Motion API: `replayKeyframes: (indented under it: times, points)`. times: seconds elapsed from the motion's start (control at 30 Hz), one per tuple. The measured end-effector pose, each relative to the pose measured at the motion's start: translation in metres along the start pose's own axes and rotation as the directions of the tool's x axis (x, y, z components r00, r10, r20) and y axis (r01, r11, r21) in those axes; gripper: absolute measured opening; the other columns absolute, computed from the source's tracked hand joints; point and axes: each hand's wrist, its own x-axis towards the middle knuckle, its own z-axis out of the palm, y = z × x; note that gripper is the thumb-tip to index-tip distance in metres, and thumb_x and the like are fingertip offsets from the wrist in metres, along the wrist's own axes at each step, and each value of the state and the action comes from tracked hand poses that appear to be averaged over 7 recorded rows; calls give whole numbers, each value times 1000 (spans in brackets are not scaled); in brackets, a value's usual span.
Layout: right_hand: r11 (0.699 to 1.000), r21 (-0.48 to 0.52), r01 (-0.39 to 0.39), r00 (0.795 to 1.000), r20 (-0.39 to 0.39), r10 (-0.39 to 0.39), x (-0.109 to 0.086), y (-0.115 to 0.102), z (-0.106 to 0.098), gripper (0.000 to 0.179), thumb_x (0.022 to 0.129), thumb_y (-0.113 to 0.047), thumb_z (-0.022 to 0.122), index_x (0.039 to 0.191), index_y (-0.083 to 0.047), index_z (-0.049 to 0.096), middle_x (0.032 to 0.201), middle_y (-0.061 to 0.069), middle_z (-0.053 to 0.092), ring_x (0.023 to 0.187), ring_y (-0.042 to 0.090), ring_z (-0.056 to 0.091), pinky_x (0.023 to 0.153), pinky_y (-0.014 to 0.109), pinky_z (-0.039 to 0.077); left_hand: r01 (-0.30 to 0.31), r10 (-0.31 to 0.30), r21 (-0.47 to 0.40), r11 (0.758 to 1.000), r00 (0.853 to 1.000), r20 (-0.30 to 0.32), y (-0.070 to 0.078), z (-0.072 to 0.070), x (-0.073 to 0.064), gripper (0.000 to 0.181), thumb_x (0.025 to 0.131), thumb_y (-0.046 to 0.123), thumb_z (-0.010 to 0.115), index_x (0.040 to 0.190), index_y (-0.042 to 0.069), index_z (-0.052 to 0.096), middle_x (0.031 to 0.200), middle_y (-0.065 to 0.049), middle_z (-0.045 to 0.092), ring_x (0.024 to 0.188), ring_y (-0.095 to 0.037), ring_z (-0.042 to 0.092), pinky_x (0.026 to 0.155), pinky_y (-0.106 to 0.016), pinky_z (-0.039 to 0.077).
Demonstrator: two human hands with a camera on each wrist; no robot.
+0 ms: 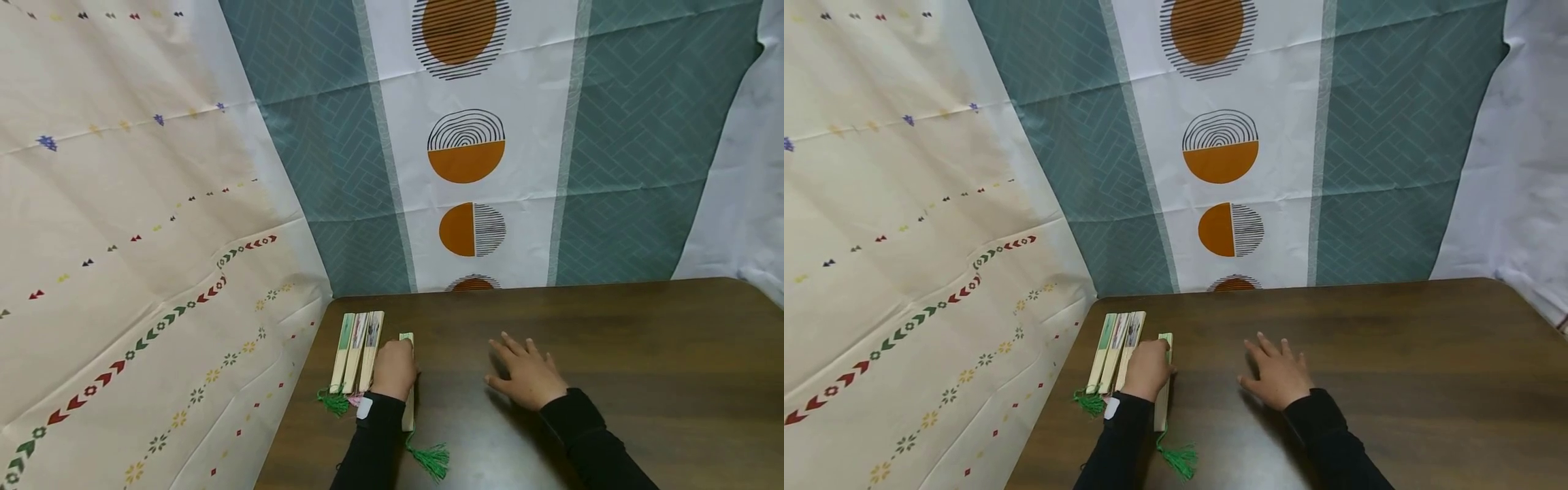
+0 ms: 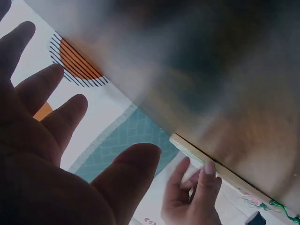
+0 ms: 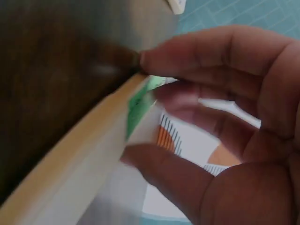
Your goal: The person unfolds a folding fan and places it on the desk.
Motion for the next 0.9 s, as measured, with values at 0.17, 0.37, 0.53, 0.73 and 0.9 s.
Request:
replayKeyframes:
  times: [0.17,0.37,0.53,0.73,0.9]
  points:
    - [1000,0,24,999,23,-24,-2,-3,5,73,93,-52,70,152,-15,49,163,21,38,145,60,32,105,87,26,87,-79,-84,993,992,93,3,4,5,58,79,8,86,127,-11,59,104,-28,65,84,-40,68,71,-47,61]
    - [999,21,26,999,27,-26,-2,-3,9,71,92,-50,72,150,-14,52,162,21,39,149,54,31,110,85,25,153,-105,-175,973,961,256,6,1,7,57,71,17,92,113,-7,61,88,-19,68,78,-33,66,66,-45,56]
    - [998,46,38,998,49,-40,-2,-2,12,72,92,-52,72,149,-13,53,161,22,40,150,52,32,110,82,27,110,-6,-259,960,928,372,4,0,5,24,83,21,84,83,7,65,74,-5,59,64,-22,54,54,-34,44]
    - [941,335,35,998,30,-47,-2,-9,18,72,98,-57,61,154,-15,47,160,19,43,148,46,39,114,69,38,196,176,-706,681,892,417,7,-4,11,16,98,24,70,100,9,65,82,-3,64,65,-16,60,59,-31,53]
    - [584,811,-33,998,56,-21,-9,-30,34,70,107,-56,41,164,-22,22,163,20,37,142,42,49,107,54,52,276,213,-916,291,915,343,39,-5,11,32,99,22,70,126,5,66,104,-10,76,78,-12,69,68,-27,58]
